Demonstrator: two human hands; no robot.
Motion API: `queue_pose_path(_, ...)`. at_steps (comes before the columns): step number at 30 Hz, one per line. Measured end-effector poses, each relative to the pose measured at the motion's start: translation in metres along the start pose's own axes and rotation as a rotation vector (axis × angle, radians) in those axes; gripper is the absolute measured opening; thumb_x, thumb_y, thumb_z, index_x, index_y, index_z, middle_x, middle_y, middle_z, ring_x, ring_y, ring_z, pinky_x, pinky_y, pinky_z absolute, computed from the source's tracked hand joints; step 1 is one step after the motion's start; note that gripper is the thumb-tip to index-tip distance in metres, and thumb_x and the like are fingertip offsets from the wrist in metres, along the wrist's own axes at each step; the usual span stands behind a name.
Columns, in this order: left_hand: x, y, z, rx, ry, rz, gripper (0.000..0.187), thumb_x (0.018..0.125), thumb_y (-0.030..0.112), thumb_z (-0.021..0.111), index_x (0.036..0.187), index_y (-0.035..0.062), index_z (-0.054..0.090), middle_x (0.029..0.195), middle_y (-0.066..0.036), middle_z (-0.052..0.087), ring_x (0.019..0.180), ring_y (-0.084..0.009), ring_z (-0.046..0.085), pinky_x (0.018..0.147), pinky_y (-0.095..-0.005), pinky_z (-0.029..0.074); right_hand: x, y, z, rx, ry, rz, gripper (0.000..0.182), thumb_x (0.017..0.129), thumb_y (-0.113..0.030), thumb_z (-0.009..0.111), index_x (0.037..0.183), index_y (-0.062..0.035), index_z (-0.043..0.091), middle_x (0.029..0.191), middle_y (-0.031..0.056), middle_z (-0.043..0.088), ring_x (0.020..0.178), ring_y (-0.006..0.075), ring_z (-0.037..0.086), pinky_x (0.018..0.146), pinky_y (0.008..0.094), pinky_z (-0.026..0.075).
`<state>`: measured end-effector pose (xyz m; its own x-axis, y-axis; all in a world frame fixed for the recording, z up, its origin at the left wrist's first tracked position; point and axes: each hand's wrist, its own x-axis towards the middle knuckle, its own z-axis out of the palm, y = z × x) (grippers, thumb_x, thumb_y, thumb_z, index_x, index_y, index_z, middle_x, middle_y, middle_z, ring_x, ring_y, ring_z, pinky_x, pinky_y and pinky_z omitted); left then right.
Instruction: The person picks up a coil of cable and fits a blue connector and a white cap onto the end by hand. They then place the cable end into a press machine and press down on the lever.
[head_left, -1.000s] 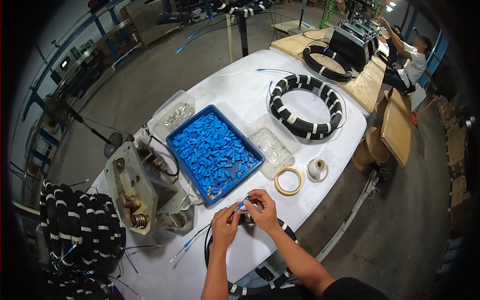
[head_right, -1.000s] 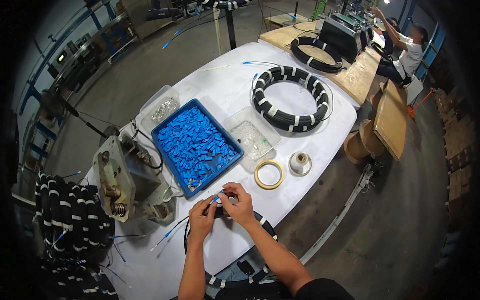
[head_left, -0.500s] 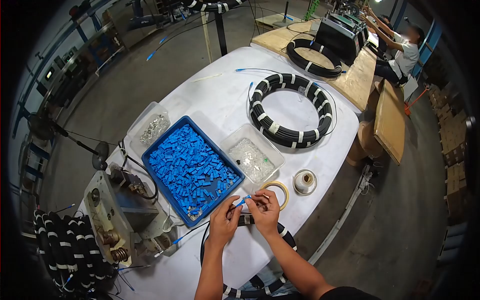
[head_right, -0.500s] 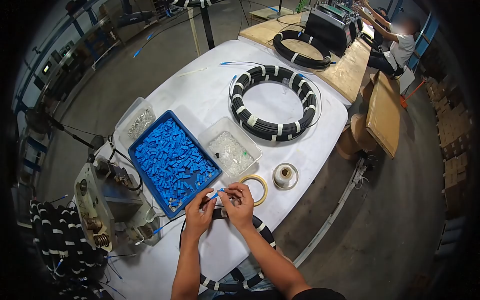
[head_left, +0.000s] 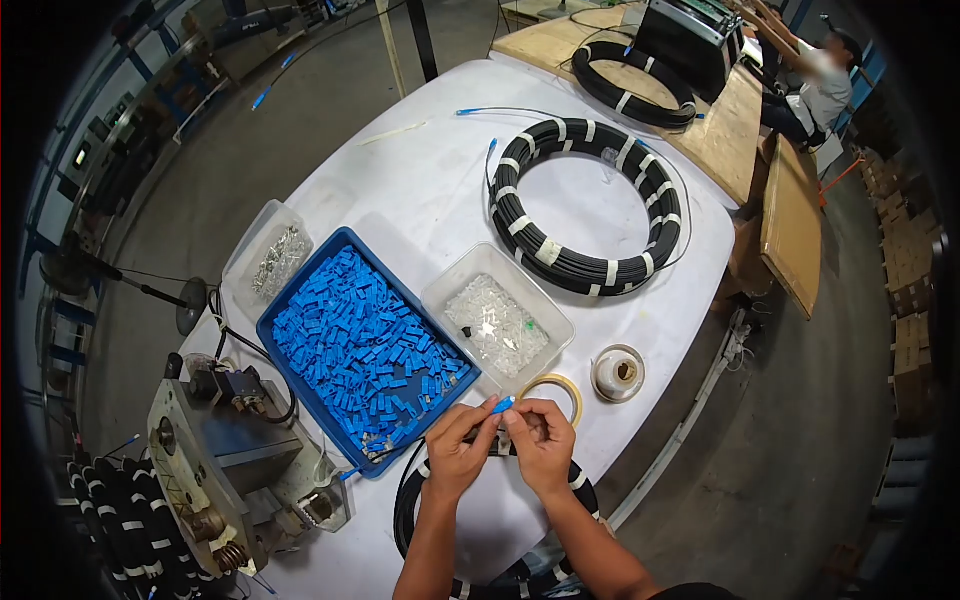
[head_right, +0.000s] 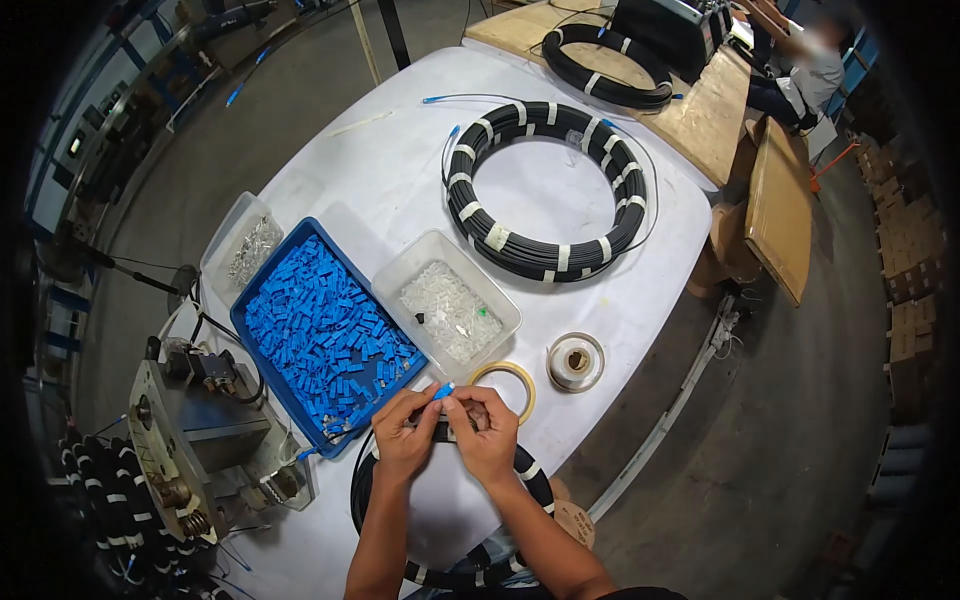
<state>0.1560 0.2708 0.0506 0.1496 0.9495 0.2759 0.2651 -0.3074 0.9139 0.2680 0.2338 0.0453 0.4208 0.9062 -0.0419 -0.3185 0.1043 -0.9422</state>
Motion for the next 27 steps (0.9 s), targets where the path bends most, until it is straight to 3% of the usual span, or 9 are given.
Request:
queue_pose_path(6,0.001,-0.002,0.001,0.033,-0.002,-0.158,0.02,0.084,0.001,0.071,0.104,-0.0024,0.069,0.075,-0.009,0.063,0.061,-0.0147,0.056,0.055,-0.0258,0.044,0.015,-0.02,-0.012,-0.043,-0.057,0.064,0.012,0.09,0.002,0.065,0.099,0.0046,0.058,0.093,0.0081,0.065,0.083,0.0085,0.06,0.075,0.023,0.05)
queue_pose_path(8,0.0,-0.006,0.004,0.033,-0.006,-0.138,0.019,0.085,0.001,0.07,0.104,-0.0025,0.068,0.075,-0.009,0.063,0.061,-0.0144,0.056,0.055,-0.0261,0.045,0.031,-0.031,-0.019,-0.334,-0.099,-0.004,0.011,0.087,0.001,0.068,0.094,0.0048,0.06,0.088,0.0068,0.065,0.08,0.0081,0.06,0.072,0.0243,0.049)
queue_pose_path(10,0.0,-0.007,0.003,0.036,-0.005,-0.118,0.019,0.086,0.002,0.069,0.104,-0.0027,0.068,0.075,-0.009,0.062,0.061,-0.0141,0.056,0.055,-0.0263,0.045,0.053,-0.059,-0.015,-0.48,-0.122,-0.033,0.011,0.084,-0.001,0.07,0.092,0.0025,0.063,0.086,0.0087,0.066,0.073,0.0127,0.062,0.068,0.0268,0.05)
queue_pose_path(13,0.002,-0.003,0.001,0.094,-0.072,-0.175,0.018,0.088,0.003,0.067,0.106,-0.0027,0.067,0.078,-0.01,0.064,0.065,-0.0136,0.06,0.058,-0.0266,0.048,0.084,-0.081,-0.006,-0.914,-0.411,-0.204,0.012,0.082,-0.007,0.067,0.093,-0.0037,0.067,0.083,0.0139,0.066,0.072,0.0327,0.066,0.063,0.0387,0.053)
queue_pose_path(17,0.003,-0.003,0.003,0.035,-0.004,-0.2,0.014,0.092,0.005,0.063,0.104,-0.0032,0.065,0.081,-0.01,0.067,0.069,-0.0109,0.061,0.063,-0.0252,0.049,0.114,-0.071,0.011,-1.366,-0.631,-0.258,0.011,0.079,-0.013,0.062,0.08,-0.005,0.07,0.082,0.0143,0.068,0.074,0.0344,0.068,0.065,0.042,0.055)
queue_pose_path(20,0.0,-0.007,0.002,-0.01,-0.005,-0.251,0.013,0.094,0.006,0.061,0.103,-0.0033,0.062,0.077,-0.007,0.066,0.069,-0.0082,0.059,0.063,-0.0243,0.048,0.129,-0.059,0.021,-1.576,-0.715,-0.206,0.012,0.077,-0.014,0.063,0.081,-0.0094,0.073,0.079,0.0152,0.068,0.074,0.0335,0.067,0.066,0.0422,0.054)
queue_pose_path(22,0.0,-0.006,0.0,-0.081,-0.015,-0.303,0.013,0.095,0.007,0.06,0.103,-0.0033,0.061,0.076,-0.007,0.066,0.068,-0.0085,0.059,0.063,-0.0247,0.048,0.136,-0.046,0.025,-1.551,-0.744,-0.228,0.012,0.077,-0.012,0.062,0.08,-0.0064,0.072,0.08,0.017,0.068,0.075,0.0343,0.068,0.066,0.0427,0.055)
queue_pose_path(24,0.001,-0.005,-0.002,-0.052,-0.058,-0.367,0.018,0.096,0.009,0.06,0.107,-0.0045,0.062,0.084,-0.014,0.069,0.074,-0.0171,0.067,0.067,-0.029,0.052,0.139,-0.037,0.027,-1.529,-0.765,-0.251,0.013,0.077,-0.01,0.061,0.079,-0.0033,0.071,0.082,0.0189,0.069,0.076,0.035,0.069,0.065,0.0433,0.055)
queue_pose_path(27,0.0,-0.009,-0.003,-0.048,-0.072,-0.324,0.018,0.096,0.011,0.059,0.106,-0.0047,0.061,0.082,-0.013,0.068,0.073,-0.0168,0.067,0.067,-0.0291,0.052,0.141,-0.028,0.029,-1.517,-0.792,-0.145,0.014,0.078,-0.011,0.06,0.08,-0.003,0.071,0.083,0.0194,0.068,0.077,0.0358,0.069,0.067,0.0433,0.056)
